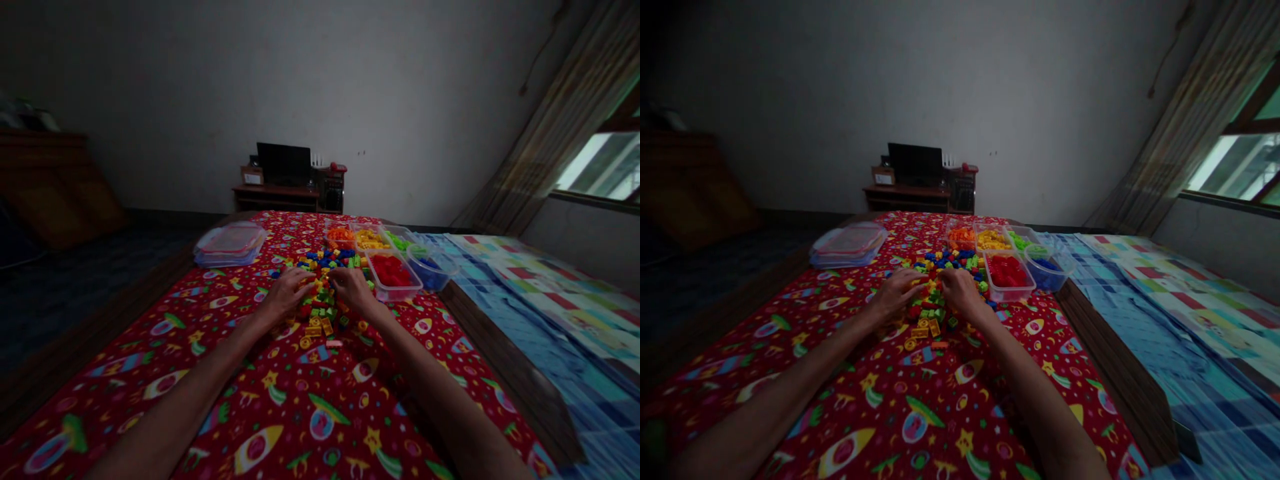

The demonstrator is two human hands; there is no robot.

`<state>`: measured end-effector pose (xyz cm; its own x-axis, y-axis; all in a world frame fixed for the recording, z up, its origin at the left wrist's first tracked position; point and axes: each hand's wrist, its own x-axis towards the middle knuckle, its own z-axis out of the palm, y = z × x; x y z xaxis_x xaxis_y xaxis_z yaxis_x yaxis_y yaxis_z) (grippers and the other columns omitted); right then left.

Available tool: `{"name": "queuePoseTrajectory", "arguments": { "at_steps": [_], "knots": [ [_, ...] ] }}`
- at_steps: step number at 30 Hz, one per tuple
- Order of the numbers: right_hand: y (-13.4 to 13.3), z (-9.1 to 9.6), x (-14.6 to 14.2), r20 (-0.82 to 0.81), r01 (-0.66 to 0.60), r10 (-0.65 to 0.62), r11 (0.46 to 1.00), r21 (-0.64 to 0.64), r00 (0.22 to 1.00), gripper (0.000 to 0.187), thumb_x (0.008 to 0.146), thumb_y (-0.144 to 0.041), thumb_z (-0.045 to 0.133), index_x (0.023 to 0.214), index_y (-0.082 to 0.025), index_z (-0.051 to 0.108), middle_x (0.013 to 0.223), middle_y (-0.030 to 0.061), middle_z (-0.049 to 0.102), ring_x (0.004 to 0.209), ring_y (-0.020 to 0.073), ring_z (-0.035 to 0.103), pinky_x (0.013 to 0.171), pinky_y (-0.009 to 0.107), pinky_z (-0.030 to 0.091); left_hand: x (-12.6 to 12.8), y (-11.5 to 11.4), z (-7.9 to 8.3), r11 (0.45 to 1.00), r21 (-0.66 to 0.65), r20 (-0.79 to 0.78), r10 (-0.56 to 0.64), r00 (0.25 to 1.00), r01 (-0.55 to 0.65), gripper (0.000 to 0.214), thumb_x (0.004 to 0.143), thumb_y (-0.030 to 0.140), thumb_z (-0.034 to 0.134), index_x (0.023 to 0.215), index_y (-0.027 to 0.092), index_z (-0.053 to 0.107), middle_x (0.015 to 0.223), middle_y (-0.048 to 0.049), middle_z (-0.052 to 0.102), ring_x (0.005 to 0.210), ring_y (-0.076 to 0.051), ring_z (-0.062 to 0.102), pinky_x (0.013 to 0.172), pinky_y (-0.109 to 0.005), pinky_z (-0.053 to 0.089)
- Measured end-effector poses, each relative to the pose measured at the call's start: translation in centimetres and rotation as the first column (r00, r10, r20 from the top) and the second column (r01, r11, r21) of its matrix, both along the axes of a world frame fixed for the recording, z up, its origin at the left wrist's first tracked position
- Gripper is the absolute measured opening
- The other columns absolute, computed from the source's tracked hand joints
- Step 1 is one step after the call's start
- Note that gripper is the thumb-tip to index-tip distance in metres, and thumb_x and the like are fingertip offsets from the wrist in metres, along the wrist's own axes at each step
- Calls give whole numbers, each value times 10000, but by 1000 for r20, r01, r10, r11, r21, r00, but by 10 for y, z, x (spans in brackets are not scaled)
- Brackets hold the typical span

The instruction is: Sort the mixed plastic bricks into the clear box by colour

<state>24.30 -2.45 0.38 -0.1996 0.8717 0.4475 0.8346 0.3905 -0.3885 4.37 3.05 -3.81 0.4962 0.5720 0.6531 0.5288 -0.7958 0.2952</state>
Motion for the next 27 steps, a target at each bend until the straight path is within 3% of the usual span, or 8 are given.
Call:
{"name": "queuePoseTrajectory", "arguments": {
  "at_steps": [5, 9, 13, 17, 22, 27],
  "knots": [
    [-12, 12, 2, 121, -95, 102, 993, -66, 987, 198, 810, -120, 518, 831, -153, 712, 736, 53, 680, 640, 124, 537, 583, 228, 278, 7, -7, -1, 1000, -26, -65, 0, 998, -2, 181, 838, 284, 593, 962, 194, 689, 936, -63, 689, 918, -216, 604, 867, -367, 457],
    [-24, 17, 4, 179, -103, 124, 988, -119, 976, 165, 854, -216, 547, 831, -168, 704, 729, 40, 656, 611, 109, 500, 555, 238, 233, 4, -7, 19, 990, -123, 26, 74, 997, -70, 267, 781, 234, 624, 1037, 184, 683, 958, -65, 677, 871, -206, 620, 807, -331, 490],
    [-25, 1, -7, 297, -153, 156, 988, -33, 942, 170, 857, -300, 589, 859, -164, 691, 795, 68, 646, 692, 134, 517, 587, 249, 255, -4, -6, 43, 971, -225, 103, 100, 990, -74, 289, 738, 255, 642, 1014, 199, 704, 868, -40, 661, 762, -180, 618, 719, -301, 512],
    [-19, -20, -15, 365, -120, 101, 992, 30, 926, 164, 860, -257, 574, 791, -140, 667, 759, 87, 620, 695, 153, 495, 586, 263, 257, -11, -8, 51, 943, -332, 216, 38, 976, 37, 304, 720, 308, 643, 996, 201, 711, 927, -52, 678, 837, -201, 641, 757, -329, 535],
    [-15, -27, -11, 284, -169, 129, 978, 119, 950, 132, 862, -223, 539, 797, -143, 622, 790, 79, 599, 681, 146, 471, 587, 258, 268, -9, -13, 45, 847, -504, 356, 23, 934, 172, 367, 632, 378, 718, 944, 184, 711, 941, -49, 710, 862, -219, 658, 808, -368, 544],
    [-11, -18, -11, -14, -168, 172, 973, 161, 985, 137, 893, -201, 437, 892, -149, 563, 758, 43, 592, 667, 137, 491, 623, 242, 328, 4, -26, 39, 713, -648, 488, 118, 865, 269, 501, 584, 437, 771, 997, 166, 687, 879, -40, 701, 832, -215, 670, 772, -339, 545]
  ]
}}
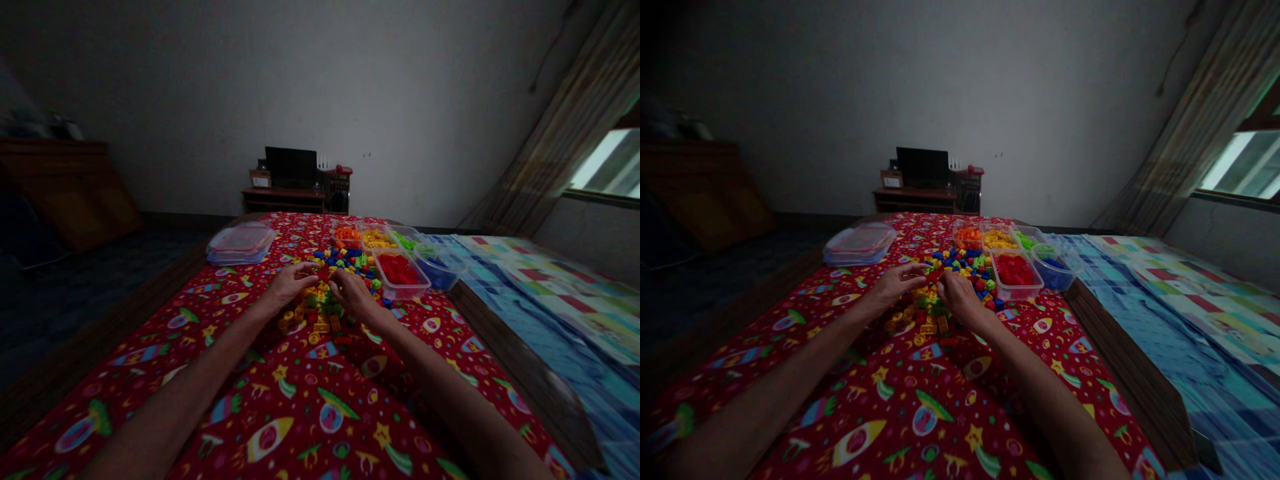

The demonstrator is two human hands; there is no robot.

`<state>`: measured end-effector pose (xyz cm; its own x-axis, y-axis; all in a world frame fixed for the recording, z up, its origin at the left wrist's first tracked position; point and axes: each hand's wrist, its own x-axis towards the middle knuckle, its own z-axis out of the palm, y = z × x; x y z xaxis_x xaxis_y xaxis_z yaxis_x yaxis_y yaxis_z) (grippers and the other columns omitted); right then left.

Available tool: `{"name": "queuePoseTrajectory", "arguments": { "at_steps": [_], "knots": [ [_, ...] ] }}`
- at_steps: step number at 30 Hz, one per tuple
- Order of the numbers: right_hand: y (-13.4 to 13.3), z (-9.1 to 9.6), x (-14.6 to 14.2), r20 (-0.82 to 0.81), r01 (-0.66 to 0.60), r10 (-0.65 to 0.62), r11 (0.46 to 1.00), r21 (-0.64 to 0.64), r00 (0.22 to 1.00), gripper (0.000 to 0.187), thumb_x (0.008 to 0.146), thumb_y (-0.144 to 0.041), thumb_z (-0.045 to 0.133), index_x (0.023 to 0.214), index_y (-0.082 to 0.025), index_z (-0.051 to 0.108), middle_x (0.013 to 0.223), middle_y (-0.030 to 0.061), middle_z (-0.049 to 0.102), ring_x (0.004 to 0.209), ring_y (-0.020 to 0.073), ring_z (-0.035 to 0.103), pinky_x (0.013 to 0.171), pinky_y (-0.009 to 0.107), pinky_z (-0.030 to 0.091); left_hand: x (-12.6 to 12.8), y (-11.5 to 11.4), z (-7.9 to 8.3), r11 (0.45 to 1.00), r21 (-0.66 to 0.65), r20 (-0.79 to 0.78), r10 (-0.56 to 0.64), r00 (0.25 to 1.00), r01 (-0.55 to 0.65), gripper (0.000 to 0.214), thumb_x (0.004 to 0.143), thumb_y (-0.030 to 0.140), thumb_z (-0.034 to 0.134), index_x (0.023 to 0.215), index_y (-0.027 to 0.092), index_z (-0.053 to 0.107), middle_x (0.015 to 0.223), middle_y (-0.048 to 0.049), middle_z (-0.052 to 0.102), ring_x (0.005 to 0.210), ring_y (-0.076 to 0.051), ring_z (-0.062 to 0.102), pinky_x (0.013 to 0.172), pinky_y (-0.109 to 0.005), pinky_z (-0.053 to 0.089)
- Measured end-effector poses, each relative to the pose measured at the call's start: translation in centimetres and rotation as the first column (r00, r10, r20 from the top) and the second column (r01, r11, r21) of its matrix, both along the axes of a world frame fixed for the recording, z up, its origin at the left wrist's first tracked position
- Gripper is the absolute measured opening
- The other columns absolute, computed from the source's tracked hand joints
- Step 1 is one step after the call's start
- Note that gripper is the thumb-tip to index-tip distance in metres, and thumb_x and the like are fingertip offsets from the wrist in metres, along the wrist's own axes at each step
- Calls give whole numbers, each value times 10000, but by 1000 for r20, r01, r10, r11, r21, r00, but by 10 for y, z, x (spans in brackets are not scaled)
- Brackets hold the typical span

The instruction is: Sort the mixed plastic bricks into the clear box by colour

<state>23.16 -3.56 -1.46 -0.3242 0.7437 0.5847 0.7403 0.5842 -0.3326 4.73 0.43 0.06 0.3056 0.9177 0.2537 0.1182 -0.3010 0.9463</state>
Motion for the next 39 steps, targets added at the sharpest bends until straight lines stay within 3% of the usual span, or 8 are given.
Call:
{"name": "queuePoseTrajectory", "arguments": {
  "at_steps": [6, 11, 15, 21, 26, 30, 33, 39],
  "knots": [
    [2, 7, -6, -170, -114, 89, 983, -141, 981, 305, 816, -121, 504, 1114, -160, 554, 770, 24, 630, 651, 127, 540, 602, 215, 355, 15, -13, -5, 982, -187, 169, -8, 986, 39, 564, 567, 444, 790, 1031, 158, 648, 781, -2, 671, 768, -182, 664, 750, -311, 542],
    [-2, 14, -1, -82, -147, 134, 974, -171, 988, 179, 794, -128, 553, 962, -148, 612, 657, -13, 561, 564, 91, 429, 556, 197, 296, 18, -18, -4, 988, -153, 95, 11, 995, 4, 616, 584, 517, 761, 1065, 154, 630, 769, -8, 671, 775, -197, 655, 718, -312, 538],
    [-3, 25, 13, -66, -70, 63, 992, -105, 996, 138, 866, -172, 478, 886, -130, 609, 632, -18, 513, 540, 80, 367, 546, 205, 259, 21, -21, -6, 996, -92, 56, 16, 998, -11, 580, 654, 581, 684, 1048, 157, 646, 815, -32, 684, 807, -205, 650, 698, -309, 540],
    [-7, 33, 22, 21, -67, 72, 983, -173, 997, 130, 849, -159, 483, 841, -134, 611, 620, -28, 492, 555, 81, 363, 545, 205, 240, 23, -15, -18, 999, -23, -52, -46, 998, 45, 435, 698, 463, 663, 1012, 162, 667, 749, -21, 688, 654, -185, 650, 614, -301, 538],
    [-19, 37, 4, 148, -103, 136, 973, -208, 980, 195, 779, -69, 471, 889, -146, 612, 664, -12, 539, 577, 94, 399, 544, 215, 238, 4, 1, -14, 959, 241, -194, 201, 960, -151, 326, 790, 382, 510, 943, 159, 691, 762, -38, 692, 713, -194, 649, 653, -285, 513],
    [-44, 31, -29, 209, -247, 290, 946, -210, 934, 159, 868, -217, 497, 977, -175, 605, 708, 5, 600, 593, 104, 459, 556, 224, 257, -17, 11, -20, 883, 347, -175, 392, 903, -315, 350, 832, 339, 425, 991, 151, 673, 785, -46, 677, 712, -179, 633, 628, -261, 501],
    [-68, 18, -55, 258, -348, 387, 919, -184, 885, 252, 907, -382, 498, 1030, -184, 594, 740, 25, 632, 607, 113, 491, 558, 234, 266, -27, 18, -33, 859, 320, -116, 454, 883, -399, 343, 841, 331, 408, 987, 152, 662, 813, -49, 674, 716, -175, 628, 595, -245, 497],
    [-80, -3, -89, 366, -308, 336, 942, -134, 868, 290, 910, -442, 493, 964, -176, 595, 716, 42, 647, 543, 119, 501, 495, 259, 240, -38, 31, -44, 865, 124, 52, 484, 873, -487, 320, 829, 283, 414, 997, 128, 637, 786, -40, 657, 646, -148, 617, 568, -234, 494]
  ]
}}
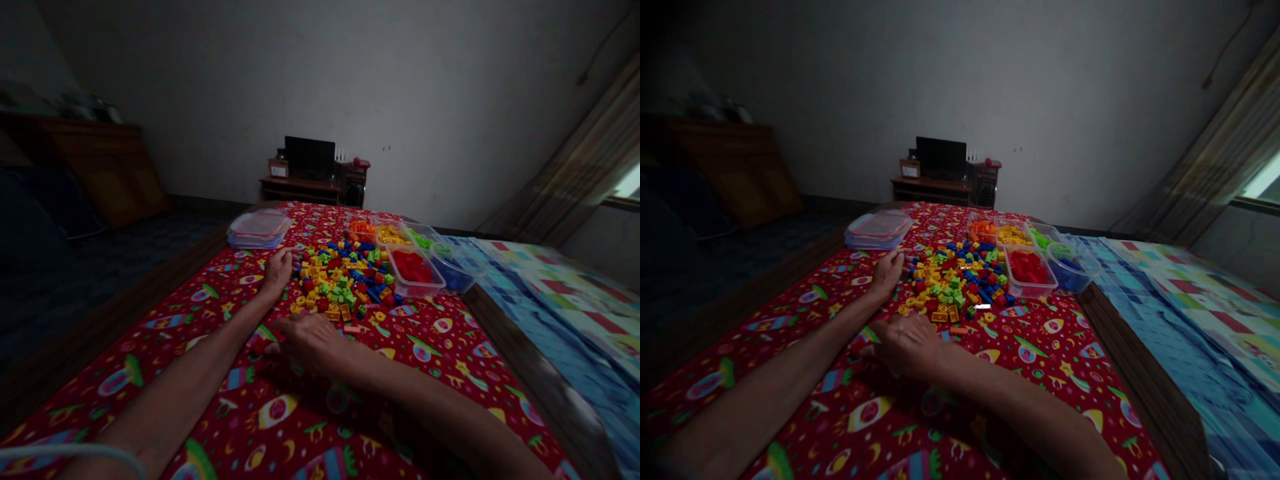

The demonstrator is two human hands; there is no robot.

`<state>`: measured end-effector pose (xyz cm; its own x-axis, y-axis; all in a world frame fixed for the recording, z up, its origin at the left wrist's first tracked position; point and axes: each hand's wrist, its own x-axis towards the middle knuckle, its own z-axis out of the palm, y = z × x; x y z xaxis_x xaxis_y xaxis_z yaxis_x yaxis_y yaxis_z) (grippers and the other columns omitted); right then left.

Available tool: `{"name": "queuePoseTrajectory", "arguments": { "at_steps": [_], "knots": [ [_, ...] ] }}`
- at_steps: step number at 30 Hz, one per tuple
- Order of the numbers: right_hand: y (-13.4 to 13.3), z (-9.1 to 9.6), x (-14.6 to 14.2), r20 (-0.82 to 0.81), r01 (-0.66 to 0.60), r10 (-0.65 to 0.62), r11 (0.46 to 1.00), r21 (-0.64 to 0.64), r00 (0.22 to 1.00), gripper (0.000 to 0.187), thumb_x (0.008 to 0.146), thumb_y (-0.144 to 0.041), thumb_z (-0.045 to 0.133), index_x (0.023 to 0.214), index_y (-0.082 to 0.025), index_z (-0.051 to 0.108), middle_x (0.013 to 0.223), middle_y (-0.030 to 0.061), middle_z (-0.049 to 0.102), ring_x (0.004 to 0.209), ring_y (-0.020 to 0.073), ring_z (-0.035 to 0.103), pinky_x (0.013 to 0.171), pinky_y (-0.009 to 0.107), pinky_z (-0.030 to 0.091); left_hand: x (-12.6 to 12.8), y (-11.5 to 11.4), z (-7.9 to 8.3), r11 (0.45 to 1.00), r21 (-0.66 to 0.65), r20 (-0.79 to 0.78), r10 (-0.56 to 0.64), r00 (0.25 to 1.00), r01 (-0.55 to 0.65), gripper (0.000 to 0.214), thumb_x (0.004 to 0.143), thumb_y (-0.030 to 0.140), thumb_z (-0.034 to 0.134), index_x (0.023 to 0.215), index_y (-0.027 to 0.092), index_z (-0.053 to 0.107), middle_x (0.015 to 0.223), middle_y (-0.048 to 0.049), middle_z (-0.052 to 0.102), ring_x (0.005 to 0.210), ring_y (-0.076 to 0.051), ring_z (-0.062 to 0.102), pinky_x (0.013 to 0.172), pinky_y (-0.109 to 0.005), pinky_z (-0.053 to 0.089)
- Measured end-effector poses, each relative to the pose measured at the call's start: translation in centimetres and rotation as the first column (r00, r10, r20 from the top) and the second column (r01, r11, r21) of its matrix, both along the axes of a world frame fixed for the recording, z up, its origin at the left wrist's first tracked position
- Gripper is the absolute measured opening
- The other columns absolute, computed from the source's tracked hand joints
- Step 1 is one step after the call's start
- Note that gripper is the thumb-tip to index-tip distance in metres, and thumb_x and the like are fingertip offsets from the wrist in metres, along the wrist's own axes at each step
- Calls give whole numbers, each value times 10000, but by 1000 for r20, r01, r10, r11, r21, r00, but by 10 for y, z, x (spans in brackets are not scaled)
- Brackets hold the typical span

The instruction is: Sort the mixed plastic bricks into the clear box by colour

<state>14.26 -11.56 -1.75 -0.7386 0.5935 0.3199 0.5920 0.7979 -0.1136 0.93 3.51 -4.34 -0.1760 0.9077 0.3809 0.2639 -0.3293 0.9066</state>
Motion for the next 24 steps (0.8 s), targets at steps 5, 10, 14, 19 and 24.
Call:
{"name": "queuePoseTrajectory", "arguments": {
  "at_steps": [5, 10, 14, 19, 24],
  "knots": [
    [5, -15, -31, 99, -112, 108, 993, 34, 989, 305, 941, -426, 430, 1009, -178, 594, 701, 29, 657, 556, 130, 540, 476, 265, 255, -6, 3, -3, 999, -33, 55, -20, 998, 21, 269, 797, 257, 428, 924, 142, 635, 710, -20, 633, 598, -135, 600, 550, -228, 492],
    [10, -7, -30, 89, -62, 59, 997, 37, 994, 180, 919, -308, 460, 915, -173, 579, 685, 15, 640, 496, 107, 483, 448, 263, 225, -9, 4, -6, 998, -38, 63, -39, 997, 41, 278, 772, 302, 448, 907, 151, 638, 709, -25, 639, 600, -146, 611, 573, -259, 513],
    [38, 40, 26, -52, 195, -193, 979, 53, 980, 194, 933, -278, 447, 914, -149, 591, 756, 39, 644, 568, 94, 468, 513, 245, 250, -8, 6, -7, 998, -39, 82, -48, 996, 51, 278, 751, 321, 462, 891, 151, 632, 694, -17, 627, 594, -139, 602, 573, -250, 508],
    [79, 83, 138, -191, 564, -543, 822, 76, 818, 275, 939, -288, 431, 851, -126, 635, 711, 55, 622, 587, 108, 457, 554, 244, 271, -8, 8, -8, 998, -47, 111, -47, 993, 52, 275, 731, 319, 464, 871, 145, 624, 661, -10, 618, 573, -134, 590, 553, -238, 492],
    [92, 77, 203, -40, 685, -695, 716, -132, 718, 283, 890, -318, 503, 794, -134, 695, 650, 40, 635, 555, 114, 492, 541, 233, 301, -8, 7, -8, 998, -46, 87, -44, 995, 48, 273, 724, 316, 480, 866, 144, 638, 666, -8, 619, 572, -136, 589, 556, -244, 492]
  ]
}}
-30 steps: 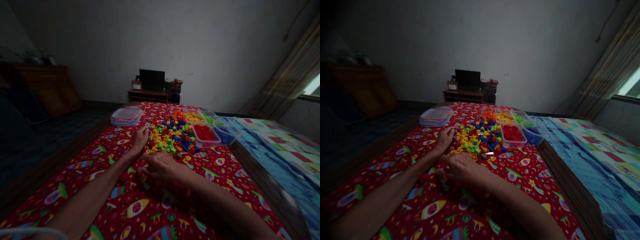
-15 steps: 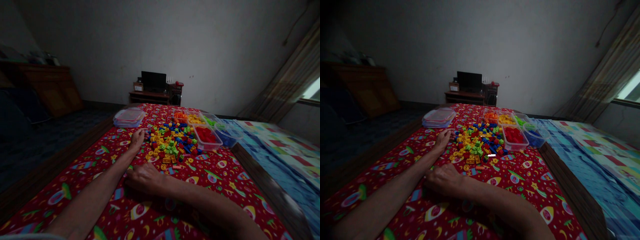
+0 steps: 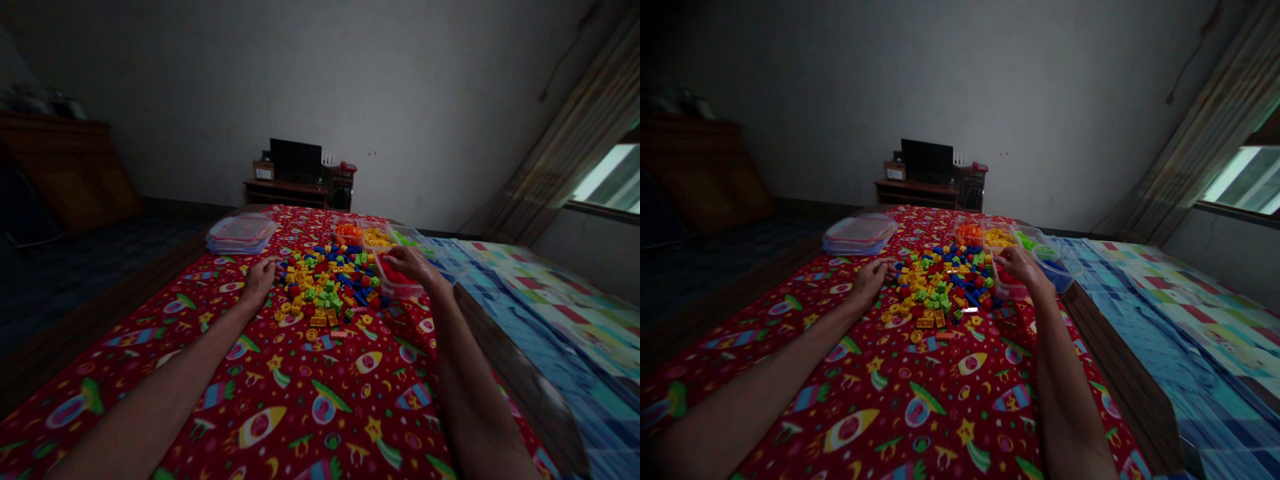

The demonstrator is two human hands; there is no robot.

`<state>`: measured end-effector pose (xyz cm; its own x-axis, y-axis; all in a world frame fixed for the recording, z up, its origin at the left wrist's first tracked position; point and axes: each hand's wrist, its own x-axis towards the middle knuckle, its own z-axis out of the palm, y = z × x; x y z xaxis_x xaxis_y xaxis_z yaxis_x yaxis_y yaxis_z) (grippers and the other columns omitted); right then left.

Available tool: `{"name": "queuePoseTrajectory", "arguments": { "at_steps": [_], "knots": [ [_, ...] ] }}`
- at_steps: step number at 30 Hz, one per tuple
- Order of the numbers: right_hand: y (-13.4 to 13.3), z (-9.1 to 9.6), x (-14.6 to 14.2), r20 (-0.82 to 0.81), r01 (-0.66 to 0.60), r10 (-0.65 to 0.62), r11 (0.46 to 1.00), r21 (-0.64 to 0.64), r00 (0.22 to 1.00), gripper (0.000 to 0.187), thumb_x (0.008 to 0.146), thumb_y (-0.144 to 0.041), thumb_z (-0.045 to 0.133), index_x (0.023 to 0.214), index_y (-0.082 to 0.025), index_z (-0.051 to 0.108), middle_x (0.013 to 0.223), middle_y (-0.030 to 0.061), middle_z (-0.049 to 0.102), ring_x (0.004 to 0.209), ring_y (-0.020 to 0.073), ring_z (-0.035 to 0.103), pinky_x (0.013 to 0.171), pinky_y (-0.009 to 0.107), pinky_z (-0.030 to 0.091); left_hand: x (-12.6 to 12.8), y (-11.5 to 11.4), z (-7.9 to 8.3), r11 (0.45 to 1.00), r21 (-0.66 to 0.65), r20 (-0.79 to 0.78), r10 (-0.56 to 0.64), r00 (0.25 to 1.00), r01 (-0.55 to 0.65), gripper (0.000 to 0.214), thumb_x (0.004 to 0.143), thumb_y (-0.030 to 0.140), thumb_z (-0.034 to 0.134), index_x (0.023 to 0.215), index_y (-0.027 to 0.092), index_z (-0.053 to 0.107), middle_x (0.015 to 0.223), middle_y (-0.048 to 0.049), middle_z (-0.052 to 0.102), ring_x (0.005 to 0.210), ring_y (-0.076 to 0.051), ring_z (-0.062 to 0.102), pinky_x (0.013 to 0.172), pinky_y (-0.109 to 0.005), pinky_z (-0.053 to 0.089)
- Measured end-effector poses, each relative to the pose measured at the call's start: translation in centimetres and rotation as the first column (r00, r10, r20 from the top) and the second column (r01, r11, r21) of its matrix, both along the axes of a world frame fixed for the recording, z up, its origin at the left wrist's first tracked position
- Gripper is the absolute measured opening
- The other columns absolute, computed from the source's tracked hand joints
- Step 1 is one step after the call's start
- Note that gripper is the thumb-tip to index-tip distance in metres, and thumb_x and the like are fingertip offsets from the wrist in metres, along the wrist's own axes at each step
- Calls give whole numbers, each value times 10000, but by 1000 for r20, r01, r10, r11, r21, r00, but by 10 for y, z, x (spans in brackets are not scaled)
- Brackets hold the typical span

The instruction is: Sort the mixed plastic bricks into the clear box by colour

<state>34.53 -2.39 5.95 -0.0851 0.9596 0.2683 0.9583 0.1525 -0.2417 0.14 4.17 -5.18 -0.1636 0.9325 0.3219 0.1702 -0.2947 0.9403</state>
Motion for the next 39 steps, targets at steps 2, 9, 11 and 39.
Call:
{"name": "queuePoseTrajectory", "arguments": {
  "at_steps": [2, 9, 11, 39],
  "knots": [
    [1, -3, 8, -10, -6, 6, 1000, 26, 1000, 276, 877, -329, 515, 822, -143, 712, 694, 52, 672, 591, 123, 533, 562, 227, 333, 0, 0, 0, 1000, 1, -8, 9, 1000, -9, 275, 728, 320, 481, 865, 141, 638, 665, -8, 616, 570, -135, 586, 554, -244, 491],
    [0, 11, 7, -106, 131, -107, 960, 249, 989, 313, 875, -271, 460, 756, -137, 717, 691, 84, 700, 594, 140, 583, 600, 238, 382, -1, 6, -5, 1000, 10, -25, 13, 1000, -13, 301, 736, 337, 467, 886, 148, 647, 688, -18, 621, 593, -140, 591, 550, -237, 491],
    [-4, 17, 0, -122, 112, -83, 959, 260, 989, 297, 868, -267, 466, 775, -139, 718, 703, 83, 702, 606, 140, 588, 597, 234, 386, -1, 7, -7, 999, 10, -34, 40, 999, -40, 310, 740, 321, 451, 902, 147, 651, 721, -31, 639, 625, -154, 605, 568, -249, 500],
    [-25, -53, -134, 29, -537, 536, 843, 37, 844, 128, 802, -87, 521, 845, -132, 632, 772, 58, 639, 671, 119, 514, 600, 224, 330, -3, -19, 51, 860, -39, -763, -355, 541, 509, 172, 714, 331, 636, 778, 173, 664, 802, -25, 657, 765, -167, 595, 711, -257, 463]
  ]
}}
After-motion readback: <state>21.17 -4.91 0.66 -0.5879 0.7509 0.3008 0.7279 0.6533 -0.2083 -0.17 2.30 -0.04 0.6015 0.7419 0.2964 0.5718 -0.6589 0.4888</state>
